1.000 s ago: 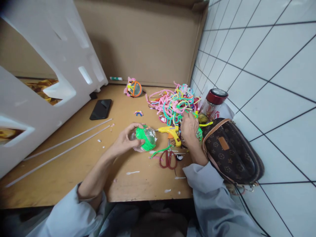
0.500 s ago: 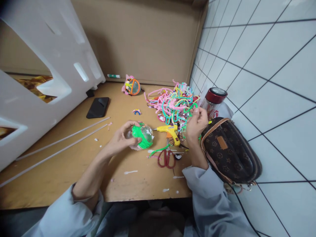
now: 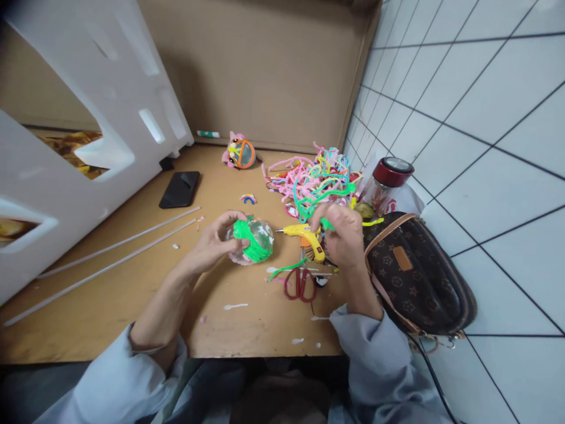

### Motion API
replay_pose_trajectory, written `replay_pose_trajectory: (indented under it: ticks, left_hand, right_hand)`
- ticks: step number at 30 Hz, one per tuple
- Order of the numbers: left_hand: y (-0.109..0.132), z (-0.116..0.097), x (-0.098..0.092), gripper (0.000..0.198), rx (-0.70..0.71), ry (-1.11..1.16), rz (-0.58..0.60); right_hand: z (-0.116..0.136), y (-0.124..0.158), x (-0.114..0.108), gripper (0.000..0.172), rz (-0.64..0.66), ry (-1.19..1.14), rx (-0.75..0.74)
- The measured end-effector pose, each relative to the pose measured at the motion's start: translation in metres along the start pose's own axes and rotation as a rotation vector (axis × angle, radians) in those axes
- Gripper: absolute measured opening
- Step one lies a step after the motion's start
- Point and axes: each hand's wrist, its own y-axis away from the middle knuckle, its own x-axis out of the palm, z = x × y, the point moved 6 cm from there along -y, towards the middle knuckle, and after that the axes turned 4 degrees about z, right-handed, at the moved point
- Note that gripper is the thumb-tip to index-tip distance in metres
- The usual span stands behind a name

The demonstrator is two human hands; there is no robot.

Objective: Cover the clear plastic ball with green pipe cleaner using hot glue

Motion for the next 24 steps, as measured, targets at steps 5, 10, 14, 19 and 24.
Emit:
replay_pose_trajectory:
  ticks: [5, 10, 14, 19, 24]
  left_hand:
    - [-0.002, 0.0, -0.002, 0.042, 0.035, -0.016, -0.03]
    - [-0.002, 0.0, 0.001, 0.043, 0.008, -0.043, -0.021]
    - [-0.002, -0.001, 0.001, 0.044, 0.018, -0.046, -0.027]
    - [-0.002, -0.002, 0.001, 0.044, 0.023, -0.069, -0.021]
    - [-0.003, 0.0, 0.0, 0.045, 0.042, -0.109, -0.02]
  right_hand:
    - [-0.013, 0.027, 0.053, 0.041, 0.532, -0.35, 0.355]
    - [-0.021, 0.046, 0.083, 0.049, 0.714, -0.464, 0.564]
    - [-0.02, 0.068, 0.094, 0.047, 0.99, -0.43, 0.66]
    - [-0.031, 0.088, 0.098, 0.046, 1.187, -0.201, 0.677]
    - [-0.036, 0.093, 0.109, 0.05, 1.237, 0.228, 0.429]
